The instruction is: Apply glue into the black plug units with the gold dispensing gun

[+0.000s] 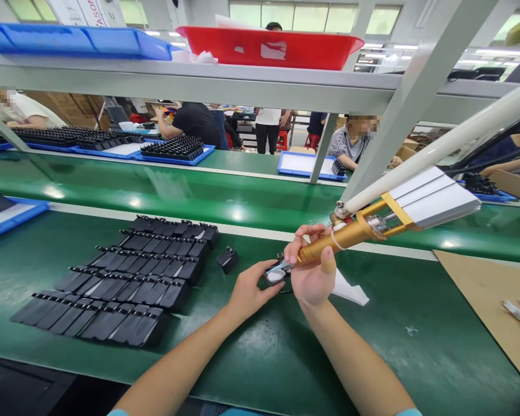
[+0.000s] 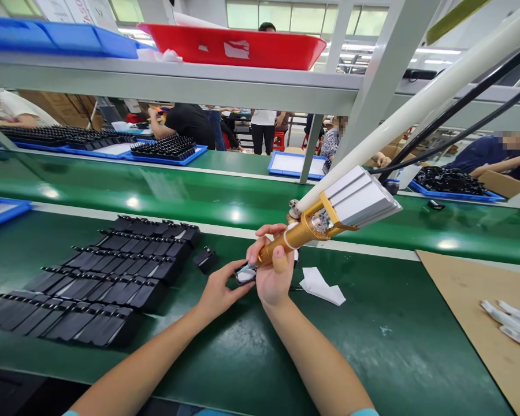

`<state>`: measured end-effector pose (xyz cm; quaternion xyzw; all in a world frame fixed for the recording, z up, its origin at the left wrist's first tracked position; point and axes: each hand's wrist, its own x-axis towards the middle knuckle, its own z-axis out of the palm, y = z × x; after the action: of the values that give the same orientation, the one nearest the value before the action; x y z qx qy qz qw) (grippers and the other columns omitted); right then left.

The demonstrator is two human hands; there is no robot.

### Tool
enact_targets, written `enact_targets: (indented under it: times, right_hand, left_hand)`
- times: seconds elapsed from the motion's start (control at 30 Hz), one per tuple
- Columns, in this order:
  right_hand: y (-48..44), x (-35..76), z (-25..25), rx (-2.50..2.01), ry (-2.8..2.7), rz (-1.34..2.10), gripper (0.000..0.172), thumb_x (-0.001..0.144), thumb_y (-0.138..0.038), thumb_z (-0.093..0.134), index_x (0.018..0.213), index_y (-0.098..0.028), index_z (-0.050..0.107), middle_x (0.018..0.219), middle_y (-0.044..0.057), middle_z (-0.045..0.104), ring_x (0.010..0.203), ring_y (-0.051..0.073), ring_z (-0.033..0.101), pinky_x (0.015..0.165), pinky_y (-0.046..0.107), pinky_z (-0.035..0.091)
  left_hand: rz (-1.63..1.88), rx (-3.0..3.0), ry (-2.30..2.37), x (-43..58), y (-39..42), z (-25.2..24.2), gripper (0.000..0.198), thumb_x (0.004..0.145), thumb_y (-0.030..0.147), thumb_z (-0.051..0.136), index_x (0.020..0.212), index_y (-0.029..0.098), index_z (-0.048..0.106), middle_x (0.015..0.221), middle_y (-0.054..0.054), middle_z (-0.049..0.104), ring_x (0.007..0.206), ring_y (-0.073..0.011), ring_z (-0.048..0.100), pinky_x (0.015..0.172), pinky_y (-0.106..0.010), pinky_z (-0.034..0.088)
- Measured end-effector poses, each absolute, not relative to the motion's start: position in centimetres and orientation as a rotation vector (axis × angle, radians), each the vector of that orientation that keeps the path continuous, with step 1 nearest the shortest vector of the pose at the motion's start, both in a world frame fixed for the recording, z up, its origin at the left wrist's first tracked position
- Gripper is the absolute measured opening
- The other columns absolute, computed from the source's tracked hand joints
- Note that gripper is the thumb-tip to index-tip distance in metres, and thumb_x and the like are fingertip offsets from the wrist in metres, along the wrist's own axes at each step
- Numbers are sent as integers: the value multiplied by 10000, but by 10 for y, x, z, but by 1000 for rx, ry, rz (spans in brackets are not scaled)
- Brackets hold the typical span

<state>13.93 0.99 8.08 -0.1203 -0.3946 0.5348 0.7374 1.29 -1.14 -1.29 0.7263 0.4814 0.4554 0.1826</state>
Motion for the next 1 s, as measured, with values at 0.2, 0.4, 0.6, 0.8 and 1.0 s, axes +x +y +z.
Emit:
enact_targets:
  times: [0.2, 0.4, 0.6, 0.8, 1.0]
  right_hand:
    - [15, 141, 81, -325, -879, 1132, 277, 821, -481, 529, 1002, -273, 545, 888, -17, 551, 480, 59, 461, 508, 270, 425]
    - [18, 143, 80, -349, -894, 1109, 318, 814, -504, 523, 1042, -283, 530, 903, -16, 543, 482, 59, 455, 498, 270, 419]
    - [22, 144, 79, -326, -870, 1088, 314, 826, -481, 527, 1072, -287, 517, 906, -19, 547, 480, 58, 474, 499, 268, 414]
    - [25, 146, 78, -338, -874, 1064, 311, 830, -471, 520, 1089, -299, 502, 898, -23, 556, 483, 61, 474, 500, 268, 418]
    - [27, 146, 77, -349, -884, 1051, 301, 829, -466, 523, 1080, -301, 500, 898, -22, 554, 491, 63, 478, 501, 270, 426]
  left_hand:
    - [1212, 1985, 1474, 8, -9, -9, 368, 799, 343, 671, 1135, 204, 618, 1047, -55, 730, 869, -201, 691, 808, -317, 542]
    - [1044, 1930, 1465, -4, 1, -4, 368, 794, 346, 664, 1130, 204, 612, 1025, -36, 728, 870, -200, 676, 793, -309, 522]
    - [689, 1904, 1398, -24, 12, -8, 282, 773, 330, 670, 1026, 207, 648, 903, -4, 732, 777, -194, 671, 746, -304, 521]
    - [768, 1715, 1252, -27, 20, -22, 545, 774, 418, 700, 1268, 232, 563, 1268, -83, 648, 1152, -246, 620, 991, -393, 482]
    - [930, 1641, 1026, -8, 33, -41, 309, 875, 285, 552, 1163, 187, 604, 1102, -74, 721, 996, -192, 679, 954, -381, 501]
